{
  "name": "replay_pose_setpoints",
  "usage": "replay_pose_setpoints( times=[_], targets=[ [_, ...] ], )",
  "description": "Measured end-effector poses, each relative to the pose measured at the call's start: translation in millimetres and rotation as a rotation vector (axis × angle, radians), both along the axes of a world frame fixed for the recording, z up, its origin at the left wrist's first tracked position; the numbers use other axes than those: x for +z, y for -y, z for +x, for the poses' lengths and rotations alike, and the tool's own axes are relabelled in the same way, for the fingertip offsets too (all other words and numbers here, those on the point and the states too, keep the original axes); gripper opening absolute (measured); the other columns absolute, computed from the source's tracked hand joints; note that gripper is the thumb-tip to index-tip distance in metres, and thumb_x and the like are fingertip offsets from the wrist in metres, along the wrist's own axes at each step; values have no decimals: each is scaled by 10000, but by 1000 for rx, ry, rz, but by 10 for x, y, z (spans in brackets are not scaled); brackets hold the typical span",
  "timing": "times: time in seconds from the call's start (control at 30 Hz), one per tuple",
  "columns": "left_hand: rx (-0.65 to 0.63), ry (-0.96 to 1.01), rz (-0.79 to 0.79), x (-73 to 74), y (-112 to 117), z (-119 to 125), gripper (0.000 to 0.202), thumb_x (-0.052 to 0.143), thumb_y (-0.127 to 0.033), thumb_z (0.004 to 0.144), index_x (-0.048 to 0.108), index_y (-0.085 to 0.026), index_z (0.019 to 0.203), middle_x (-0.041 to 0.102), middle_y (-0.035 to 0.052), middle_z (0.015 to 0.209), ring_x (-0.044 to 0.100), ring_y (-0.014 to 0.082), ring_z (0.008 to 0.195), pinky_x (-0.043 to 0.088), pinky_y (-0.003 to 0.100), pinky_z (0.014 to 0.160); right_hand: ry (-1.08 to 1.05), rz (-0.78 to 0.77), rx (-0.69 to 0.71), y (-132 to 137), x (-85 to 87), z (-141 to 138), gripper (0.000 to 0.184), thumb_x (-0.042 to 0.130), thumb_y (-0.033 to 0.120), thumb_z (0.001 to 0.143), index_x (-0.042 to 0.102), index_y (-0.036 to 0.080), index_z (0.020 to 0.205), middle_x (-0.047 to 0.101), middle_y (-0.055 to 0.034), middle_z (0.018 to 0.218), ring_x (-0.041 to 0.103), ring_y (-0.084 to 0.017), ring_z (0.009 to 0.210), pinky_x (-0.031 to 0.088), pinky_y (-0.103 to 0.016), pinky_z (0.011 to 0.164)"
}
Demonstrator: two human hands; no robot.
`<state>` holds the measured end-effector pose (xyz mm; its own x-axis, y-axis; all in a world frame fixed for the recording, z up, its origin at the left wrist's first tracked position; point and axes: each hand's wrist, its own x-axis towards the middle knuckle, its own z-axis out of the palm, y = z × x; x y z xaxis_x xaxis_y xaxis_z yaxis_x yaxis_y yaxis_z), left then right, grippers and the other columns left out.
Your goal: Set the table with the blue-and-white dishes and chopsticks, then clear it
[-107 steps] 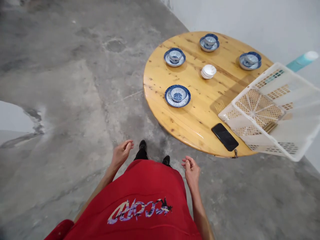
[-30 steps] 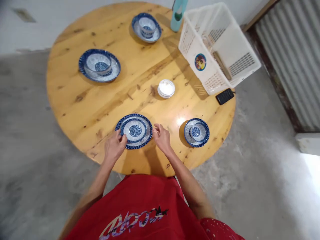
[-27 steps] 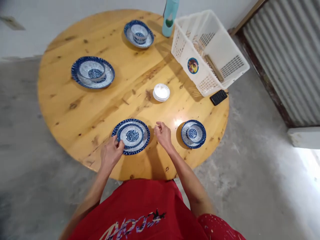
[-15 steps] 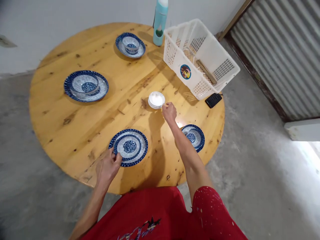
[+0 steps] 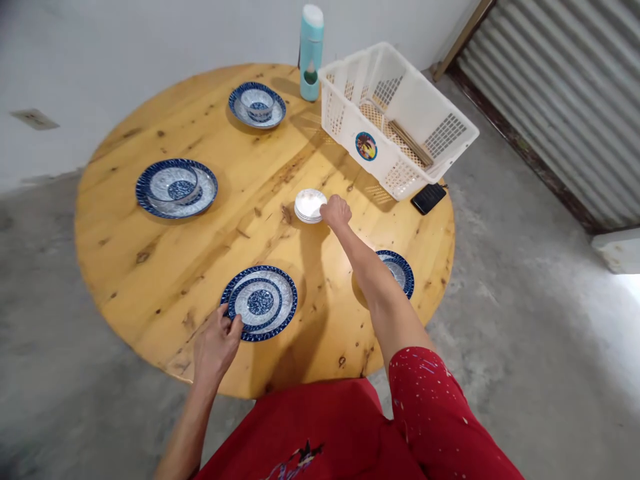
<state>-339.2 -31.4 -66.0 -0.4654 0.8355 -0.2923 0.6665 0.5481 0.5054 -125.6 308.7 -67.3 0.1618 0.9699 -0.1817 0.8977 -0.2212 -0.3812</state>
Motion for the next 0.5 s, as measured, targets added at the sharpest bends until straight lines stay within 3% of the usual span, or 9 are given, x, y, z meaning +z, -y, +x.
replay_pose_setpoints(
  times=[0.17,0.37,0.5],
  targets=[
    [27,62,1,-5,-2,-2,426,432,-476,886,594,-217,1183,708,67,763,673,316,932,481,393,814,-85,13,-45,-15,4,17,127,537,175,786,632,159,868,664,-165,904,640,-329,931,524,-478,803],
    [59,90,-2,2,9,-17,481,424,-533,867,577,-205,1184,714,55,704,697,298,891,505,401,827,-107,86,-14,40,44,87,129,503,207,844,619,169,887,658,-148,952,608,-317,991,489,-487,899],
    [160,64,43,-22,153,-51,485,393,-560,869,542,-239,1201,758,60,854,725,257,816,547,401,785,-178,159,46,69,159,340,120,475,230,877,579,171,866,654,-101,907,612,-266,953,492,-443,899]
  ],
)
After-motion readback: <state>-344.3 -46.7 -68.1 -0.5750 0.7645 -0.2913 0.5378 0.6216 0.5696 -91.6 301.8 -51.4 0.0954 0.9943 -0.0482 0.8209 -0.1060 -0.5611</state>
